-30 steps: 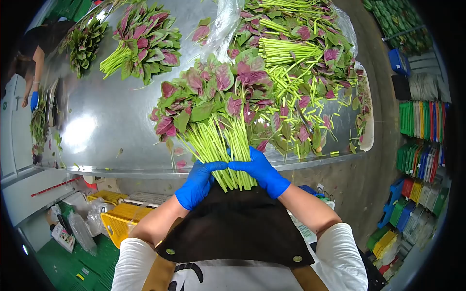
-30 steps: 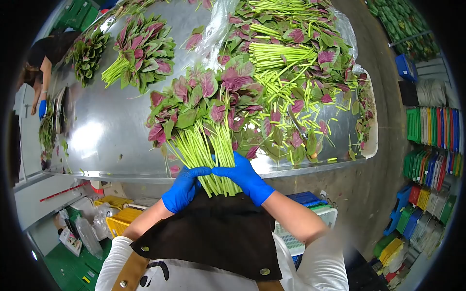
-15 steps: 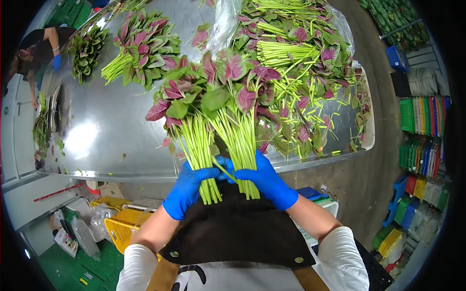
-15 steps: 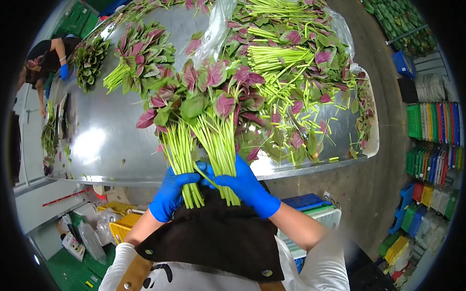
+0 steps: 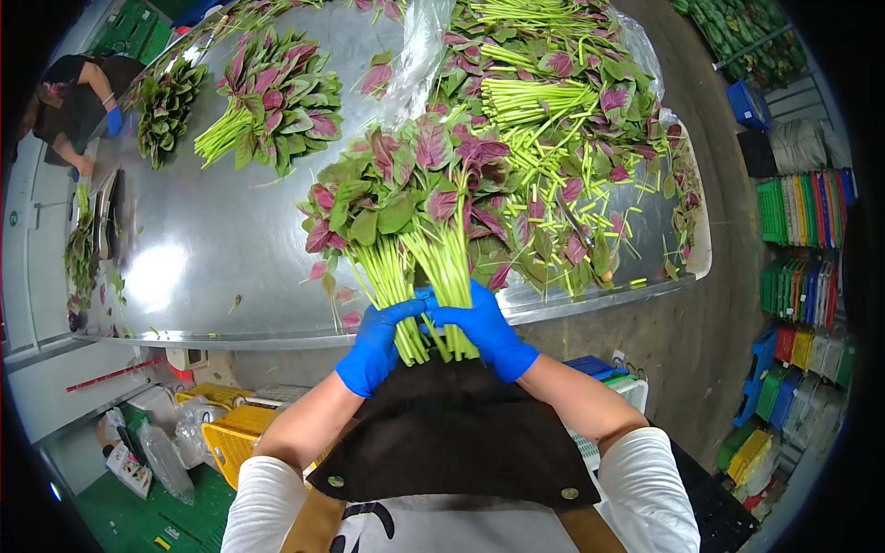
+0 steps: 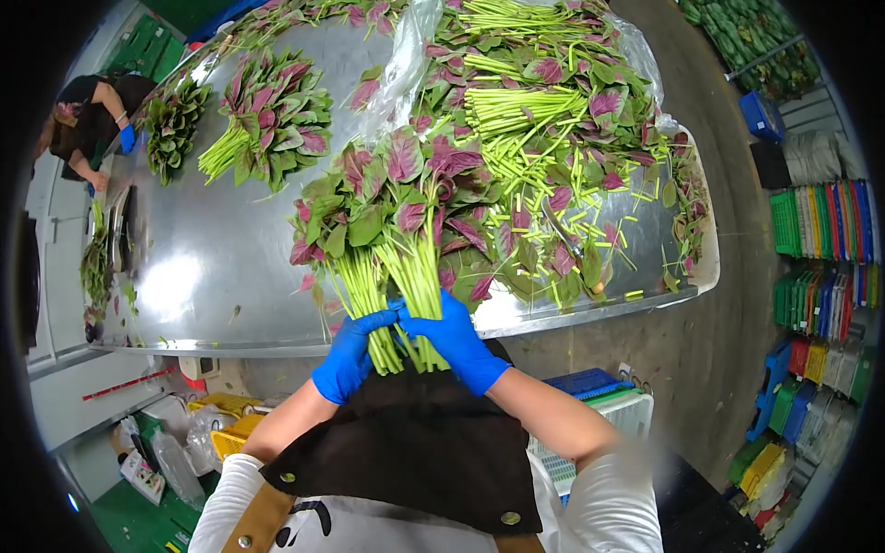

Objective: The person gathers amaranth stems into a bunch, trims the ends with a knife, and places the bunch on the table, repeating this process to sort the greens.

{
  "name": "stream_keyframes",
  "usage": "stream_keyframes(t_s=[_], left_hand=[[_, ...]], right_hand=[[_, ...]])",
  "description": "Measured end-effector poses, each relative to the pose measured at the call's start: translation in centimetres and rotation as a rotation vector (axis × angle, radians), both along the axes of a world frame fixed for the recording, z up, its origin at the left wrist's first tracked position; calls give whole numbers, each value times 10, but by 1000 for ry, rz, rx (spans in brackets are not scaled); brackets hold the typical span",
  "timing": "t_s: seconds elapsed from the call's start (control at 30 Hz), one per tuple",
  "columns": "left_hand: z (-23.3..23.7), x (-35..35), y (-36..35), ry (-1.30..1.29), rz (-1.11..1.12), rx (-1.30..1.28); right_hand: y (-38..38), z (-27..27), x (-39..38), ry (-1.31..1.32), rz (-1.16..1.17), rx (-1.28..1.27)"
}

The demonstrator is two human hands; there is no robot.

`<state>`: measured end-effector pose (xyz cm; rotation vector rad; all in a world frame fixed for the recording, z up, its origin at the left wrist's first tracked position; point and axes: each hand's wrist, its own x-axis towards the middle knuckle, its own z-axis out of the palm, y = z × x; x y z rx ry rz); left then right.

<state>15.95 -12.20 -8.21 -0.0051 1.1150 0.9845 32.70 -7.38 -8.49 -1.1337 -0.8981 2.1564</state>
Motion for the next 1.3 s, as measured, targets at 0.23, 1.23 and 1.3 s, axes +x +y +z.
stream_keyframes(t_s=[0.23, 1.23, 1.3], left_hand=[[38, -19, 13, -45, -61, 27], [69, -104, 150, 469, -130, 375], [36, -102, 161, 817, -385, 385]], right_hand=[[21, 10, 23, 30, 56, -251], [177, 104, 194, -87, -326, 311], [183, 68, 186, -661, -220, 351]])
